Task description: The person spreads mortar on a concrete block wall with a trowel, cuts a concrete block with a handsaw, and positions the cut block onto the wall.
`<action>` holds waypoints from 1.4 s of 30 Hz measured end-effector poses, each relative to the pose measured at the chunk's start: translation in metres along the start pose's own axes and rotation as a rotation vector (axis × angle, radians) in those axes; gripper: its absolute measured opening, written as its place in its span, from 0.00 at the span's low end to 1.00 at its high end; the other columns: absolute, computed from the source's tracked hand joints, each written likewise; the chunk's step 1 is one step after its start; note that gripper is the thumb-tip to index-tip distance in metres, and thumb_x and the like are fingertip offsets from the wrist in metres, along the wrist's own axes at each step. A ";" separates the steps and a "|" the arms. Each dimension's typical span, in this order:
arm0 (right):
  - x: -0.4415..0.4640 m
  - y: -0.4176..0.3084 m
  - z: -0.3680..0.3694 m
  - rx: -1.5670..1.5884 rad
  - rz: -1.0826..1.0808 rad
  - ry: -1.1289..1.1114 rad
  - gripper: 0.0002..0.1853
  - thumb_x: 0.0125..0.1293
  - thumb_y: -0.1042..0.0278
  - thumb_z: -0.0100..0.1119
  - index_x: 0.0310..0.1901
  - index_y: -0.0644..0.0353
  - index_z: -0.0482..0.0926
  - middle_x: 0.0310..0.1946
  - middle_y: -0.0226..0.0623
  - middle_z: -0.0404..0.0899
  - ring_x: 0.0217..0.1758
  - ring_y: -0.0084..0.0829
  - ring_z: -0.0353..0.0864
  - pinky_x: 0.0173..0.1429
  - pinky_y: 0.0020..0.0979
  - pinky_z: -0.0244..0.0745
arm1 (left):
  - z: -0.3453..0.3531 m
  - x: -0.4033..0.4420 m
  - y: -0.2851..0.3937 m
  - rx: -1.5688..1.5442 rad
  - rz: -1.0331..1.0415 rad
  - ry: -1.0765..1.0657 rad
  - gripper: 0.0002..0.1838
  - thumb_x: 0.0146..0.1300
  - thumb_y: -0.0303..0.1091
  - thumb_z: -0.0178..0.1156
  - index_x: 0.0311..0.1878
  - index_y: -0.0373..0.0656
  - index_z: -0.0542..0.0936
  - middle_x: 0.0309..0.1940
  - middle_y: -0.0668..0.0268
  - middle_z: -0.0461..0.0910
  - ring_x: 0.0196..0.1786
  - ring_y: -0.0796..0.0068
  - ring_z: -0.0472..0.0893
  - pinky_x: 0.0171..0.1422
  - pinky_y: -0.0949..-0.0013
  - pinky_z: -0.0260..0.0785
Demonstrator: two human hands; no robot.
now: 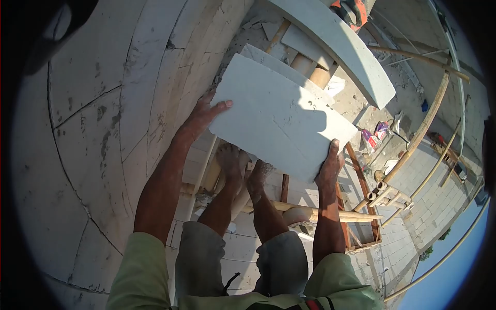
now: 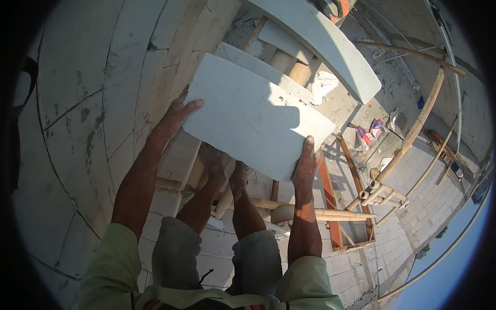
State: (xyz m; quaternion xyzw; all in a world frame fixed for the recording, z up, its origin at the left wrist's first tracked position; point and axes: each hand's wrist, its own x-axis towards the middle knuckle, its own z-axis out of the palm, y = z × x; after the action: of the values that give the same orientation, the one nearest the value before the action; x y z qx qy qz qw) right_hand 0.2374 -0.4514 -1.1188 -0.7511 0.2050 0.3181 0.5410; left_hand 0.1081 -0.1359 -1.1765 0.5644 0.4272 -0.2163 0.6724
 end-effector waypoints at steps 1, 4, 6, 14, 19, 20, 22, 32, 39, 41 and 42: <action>-0.012 -0.005 -0.003 0.009 -0.039 0.013 0.36 0.71 0.39 0.50 0.58 0.73 0.70 0.46 0.46 0.78 0.44 0.30 0.80 0.47 0.32 0.78 | 0.000 -0.012 0.006 -0.021 0.000 -0.023 0.60 0.49 0.65 0.66 0.74 0.31 0.53 0.70 0.44 0.60 0.72 0.52 0.62 0.75 0.56 0.54; -0.037 -0.021 -0.018 0.022 0.015 0.057 0.35 0.71 0.40 0.50 0.57 0.73 0.72 0.44 0.46 0.80 0.43 0.31 0.82 0.47 0.31 0.79 | 0.002 -0.056 0.017 -0.038 -0.059 -0.060 0.57 0.52 0.61 0.65 0.74 0.31 0.53 0.70 0.45 0.61 0.70 0.54 0.64 0.74 0.56 0.56; -0.053 -0.042 -0.034 0.029 0.127 0.089 0.35 0.71 0.40 0.50 0.57 0.72 0.73 0.43 0.46 0.81 0.41 0.31 0.83 0.46 0.30 0.80 | 0.007 -0.095 0.033 -0.078 -0.138 -0.070 0.55 0.53 0.60 0.65 0.74 0.32 0.55 0.69 0.46 0.63 0.70 0.54 0.65 0.73 0.55 0.57; -0.088 -0.116 -0.059 -0.597 0.536 -0.275 0.35 0.66 0.37 0.56 0.44 0.73 0.82 0.30 0.44 0.83 0.27 0.29 0.81 0.33 0.29 0.75 | 0.018 -0.226 0.019 -0.585 -0.607 -0.130 0.42 0.56 0.54 0.66 0.68 0.37 0.66 0.59 0.53 0.72 0.63 0.58 0.72 0.66 0.55 0.63; -0.116 -0.114 -0.066 -0.503 0.651 -0.375 0.35 0.64 0.39 0.58 0.41 0.75 0.81 0.30 0.47 0.84 0.32 0.33 0.84 0.39 0.33 0.77 | 0.016 -0.281 0.008 -0.669 -0.669 -0.155 0.42 0.55 0.52 0.66 0.67 0.37 0.66 0.62 0.52 0.70 0.65 0.57 0.70 0.67 0.52 0.63; -0.124 -0.117 -0.065 -0.500 0.644 -0.375 0.35 0.64 0.39 0.58 0.41 0.75 0.81 0.30 0.47 0.84 0.32 0.33 0.84 0.39 0.33 0.77 | 0.016 -0.289 0.008 -0.666 -0.663 -0.155 0.42 0.55 0.52 0.66 0.67 0.37 0.66 0.62 0.52 0.70 0.65 0.57 0.70 0.67 0.52 0.63; -0.143 -0.124 -0.061 -0.507 0.442 -0.317 0.34 0.65 0.41 0.58 0.48 0.75 0.79 0.35 0.49 0.84 0.37 0.34 0.84 0.42 0.33 0.77 | 0.013 -0.301 0.007 -0.651 -0.635 -0.107 0.41 0.52 0.48 0.69 0.65 0.35 0.66 0.59 0.52 0.72 0.63 0.57 0.72 0.65 0.54 0.65; -0.256 -0.207 -0.089 -0.198 0.071 -0.341 0.34 0.66 0.49 0.57 0.64 0.68 0.66 0.54 0.49 0.75 0.55 0.36 0.76 0.60 0.37 0.71 | 0.000 -0.426 0.107 -0.377 -0.064 -0.009 0.60 0.42 0.45 0.76 0.74 0.32 0.51 0.66 0.50 0.64 0.70 0.59 0.63 0.74 0.60 0.53; -0.312 -0.265 -0.091 0.246 0.022 -0.471 0.35 0.70 0.40 0.51 0.60 0.69 0.69 0.50 0.43 0.77 0.53 0.32 0.76 0.59 0.34 0.69 | -0.020 -0.543 0.199 0.126 0.145 0.085 0.70 0.40 0.55 0.79 0.76 0.32 0.43 0.75 0.44 0.51 0.77 0.56 0.52 0.78 0.61 0.45; -0.321 -0.294 -0.075 0.231 -0.025 -0.490 0.35 0.70 0.40 0.51 0.60 0.69 0.69 0.50 0.43 0.77 0.53 0.32 0.76 0.59 0.34 0.69 | -0.029 -0.570 0.226 0.315 0.280 0.161 0.70 0.40 0.55 0.78 0.76 0.32 0.43 0.75 0.44 0.49 0.78 0.56 0.50 0.79 0.61 0.43; -0.328 -0.308 -0.070 0.223 -0.047 -0.496 0.35 0.70 0.40 0.51 0.60 0.69 0.69 0.50 0.43 0.77 0.53 0.32 0.76 0.59 0.34 0.69 | -0.029 -0.584 0.235 0.492 0.348 0.164 0.70 0.41 0.55 0.78 0.76 0.33 0.43 0.76 0.44 0.47 0.78 0.56 0.48 0.79 0.61 0.41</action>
State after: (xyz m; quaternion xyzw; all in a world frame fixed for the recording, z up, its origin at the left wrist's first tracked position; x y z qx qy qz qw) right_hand 0.2225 -0.4278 -0.6639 -0.5906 0.0823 0.4552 0.6612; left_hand -0.0364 -0.1569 -0.5632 0.7904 0.3118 -0.1483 0.5060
